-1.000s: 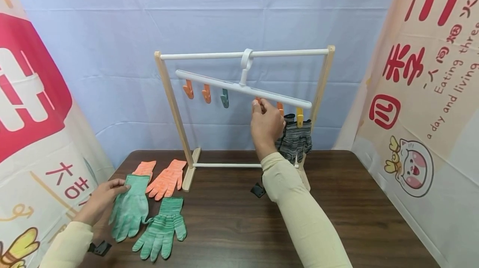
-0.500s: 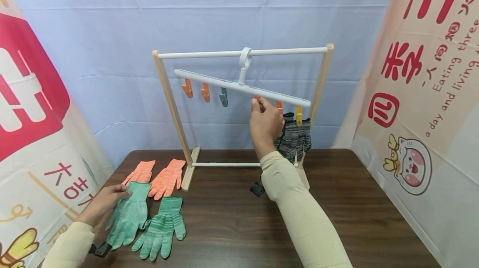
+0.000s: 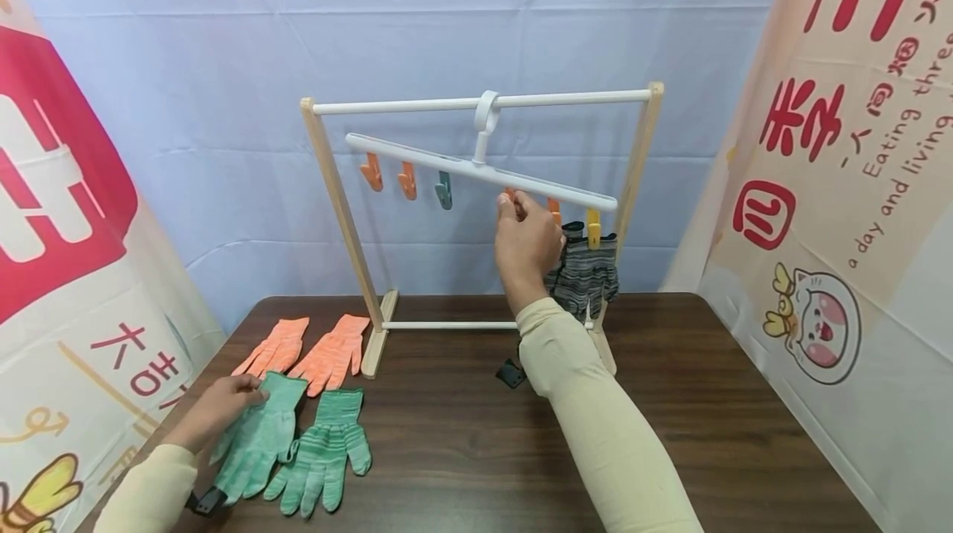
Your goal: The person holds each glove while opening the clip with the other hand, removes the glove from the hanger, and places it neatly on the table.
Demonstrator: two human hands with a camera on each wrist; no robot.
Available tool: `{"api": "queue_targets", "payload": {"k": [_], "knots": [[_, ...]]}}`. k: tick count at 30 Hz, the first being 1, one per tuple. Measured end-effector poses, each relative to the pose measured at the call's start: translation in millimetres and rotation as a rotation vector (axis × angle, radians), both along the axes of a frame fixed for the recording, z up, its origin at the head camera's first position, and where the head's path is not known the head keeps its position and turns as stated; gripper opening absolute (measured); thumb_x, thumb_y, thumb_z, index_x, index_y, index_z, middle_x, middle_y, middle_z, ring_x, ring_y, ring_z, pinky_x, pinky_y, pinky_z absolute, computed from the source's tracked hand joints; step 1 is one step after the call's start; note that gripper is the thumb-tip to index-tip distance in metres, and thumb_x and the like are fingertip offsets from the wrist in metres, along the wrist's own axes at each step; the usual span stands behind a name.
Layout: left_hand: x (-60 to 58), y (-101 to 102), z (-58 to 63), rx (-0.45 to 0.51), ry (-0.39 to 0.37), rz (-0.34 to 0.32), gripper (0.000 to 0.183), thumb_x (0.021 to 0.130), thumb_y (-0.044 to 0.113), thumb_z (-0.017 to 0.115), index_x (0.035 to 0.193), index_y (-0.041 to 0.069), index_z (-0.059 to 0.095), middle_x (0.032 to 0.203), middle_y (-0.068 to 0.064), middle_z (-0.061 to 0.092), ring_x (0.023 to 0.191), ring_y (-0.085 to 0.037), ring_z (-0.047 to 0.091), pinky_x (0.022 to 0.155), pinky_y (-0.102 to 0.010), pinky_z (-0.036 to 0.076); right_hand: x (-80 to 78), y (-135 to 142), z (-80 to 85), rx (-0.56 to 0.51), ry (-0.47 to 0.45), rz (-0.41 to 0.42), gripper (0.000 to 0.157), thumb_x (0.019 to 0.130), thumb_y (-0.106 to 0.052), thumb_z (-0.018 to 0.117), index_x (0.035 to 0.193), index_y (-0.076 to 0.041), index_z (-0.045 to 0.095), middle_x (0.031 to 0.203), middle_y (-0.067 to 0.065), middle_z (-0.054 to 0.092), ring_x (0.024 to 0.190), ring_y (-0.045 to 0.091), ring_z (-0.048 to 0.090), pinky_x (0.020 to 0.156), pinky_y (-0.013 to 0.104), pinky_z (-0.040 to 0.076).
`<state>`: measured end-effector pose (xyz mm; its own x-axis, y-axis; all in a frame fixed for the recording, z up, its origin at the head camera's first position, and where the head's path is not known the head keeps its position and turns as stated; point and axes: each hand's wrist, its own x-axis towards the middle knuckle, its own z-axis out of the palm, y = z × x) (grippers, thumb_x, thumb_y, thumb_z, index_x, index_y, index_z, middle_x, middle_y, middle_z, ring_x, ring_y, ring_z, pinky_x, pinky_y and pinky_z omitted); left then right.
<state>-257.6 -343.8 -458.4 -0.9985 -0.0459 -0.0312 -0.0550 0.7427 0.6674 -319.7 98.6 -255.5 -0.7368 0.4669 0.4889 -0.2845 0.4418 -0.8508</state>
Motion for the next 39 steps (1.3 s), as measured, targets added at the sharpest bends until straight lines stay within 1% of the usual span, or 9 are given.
{"api": "queue_targets", "payload": {"k": [4, 6, 9, 13, 19, 25, 28, 33, 39], "knots": [[1.3, 2, -1.0, -0.026, -0.013, 0.002, 0.017, 0.090, 0.019, 0.057, 0.094, 0.003, 0.056, 0.079, -0.007, 0.049, 0.068, -0.019, 0.041, 0.057, -0.032, 0.032, 0.0, 0, -0.8, -0.003, 0.000, 0.008, 0.034, 0.088, -0.042, 0.058, 0.115, -0.024, 0.065, 0.097, -0.001, 0.069, 0.084, 0.016, 0.059, 0.073, 0.036, 0.044], [1.3, 1, -2.3, -0.044, -0.017, 0.005, 0.015, 0.090, 0.018, 0.057, 0.090, 0.004, 0.055, 0.072, -0.005, 0.043, 0.064, -0.018, 0.039, 0.056, -0.031, 0.030, -0.2, 0, -1.5, -0.005, -0.001, 0.012, 0.034, 0.088, -0.042, 0.059, 0.116, -0.024, 0.065, 0.097, -0.001, 0.068, 0.084, 0.016, 0.059, 0.074, 0.036, 0.044], [2.0, -1, -4.0, -0.068, -0.012, 0.005, 0.015, 0.089, 0.018, 0.058, 0.092, 0.003, 0.058, 0.075, -0.005, 0.048, 0.065, -0.019, 0.042, 0.056, -0.031, 0.033, -0.3, 1, -2.0, -0.006, -0.003, 0.013, 0.033, 0.087, -0.042, 0.059, 0.115, -0.024, 0.065, 0.096, -0.002, 0.069, 0.085, 0.017, 0.059, 0.075, 0.037, 0.043], [4.5, -2, -3.4, -0.114, 0.009, 0.000, 0.021, 0.088, 0.019, 0.059, 0.100, 0.002, 0.061, 0.091, -0.008, 0.060, 0.074, -0.020, 0.051, 0.060, -0.034, 0.041, 0.1, 0, -1.2, -0.006, -0.004, 0.011, 0.033, 0.087, -0.042, 0.059, 0.114, -0.024, 0.066, 0.095, -0.002, 0.069, 0.084, 0.016, 0.058, 0.074, 0.036, 0.042], [5.8, -5, -4.0, -0.170, 0.021, 0.010, 0.020, 0.089, 0.019, 0.057, 0.101, 0.003, 0.062, 0.093, -0.009, 0.061, 0.077, -0.020, 0.056, 0.062, -0.037, 0.045, -0.9, -1, -1.0, -0.005, -0.014, 0.003, 0.036, 0.087, -0.041, 0.061, 0.117, -0.022, 0.064, 0.098, -0.001, 0.069, 0.083, 0.016, 0.060, 0.075, 0.036, 0.044], [7.2, -7, -2.2, -0.207, 0.024, 0.019, 0.023, 0.091, 0.024, 0.055, 0.101, 0.005, 0.062, 0.092, -0.006, 0.062, 0.072, -0.018, 0.054, 0.059, -0.036, 0.043, -2.9, -2, -0.8, 0.023, -0.026, -0.026, 0.037, 0.086, -0.040, 0.062, 0.118, -0.021, 0.064, 0.099, -0.001, 0.068, 0.090, 0.017, 0.060, 0.090, 0.038, 0.037], [8.6, -6, 3.4, -0.229, 0.028, 0.035, 0.026, 0.092, 0.027, 0.053, 0.099, 0.005, 0.063, 0.085, -0.005, 0.061, 0.067, -0.017, 0.053, 0.055, -0.035, 0.041, -3.6, -2, -1.5, 0.028, -0.029, -0.028, 0.040, 0.085, -0.042, 0.062, 0.119, -0.020, 0.063, 0.104, 0.000, 0.067, 0.095, 0.018, 0.059, 0.098, 0.039, 0.030], [10.6, -2, 18.8, -0.256, 0.086, 0.072, 0.030, 0.094, 0.029, 0.048, 0.103, 0.004, 0.061, 0.074, -0.003, 0.058, 0.058, -0.017, 0.049, 0.050, -0.032, 0.037, -3.9, -4, -1.1, 0.014, -0.011, -0.028, 0.039, 0.085, -0.042, 0.062, 0.117, -0.019, 0.064, 0.103, 0.000, 0.067, 0.095, 0.018, 0.059, 0.099, 0.039, 0.028], [9.9, 13, 39.8, -0.198, 0.187, 0.041, 0.034, 0.096, 0.033, 0.046, 0.109, 0.004, 0.059, 0.082, -0.007, 0.061, 0.058, -0.016, 0.048, 0.051, -0.031, 0.037, -4.2, -5, -0.1, 0.024, 0.002, -0.061, 0.037, 0.085, -0.040, 0.063, 0.115, -0.018, 0.065, 0.098, 0.000, 0.068, 0.094, 0.018, 0.059, 0.100, 0.037, 0.026]]}}
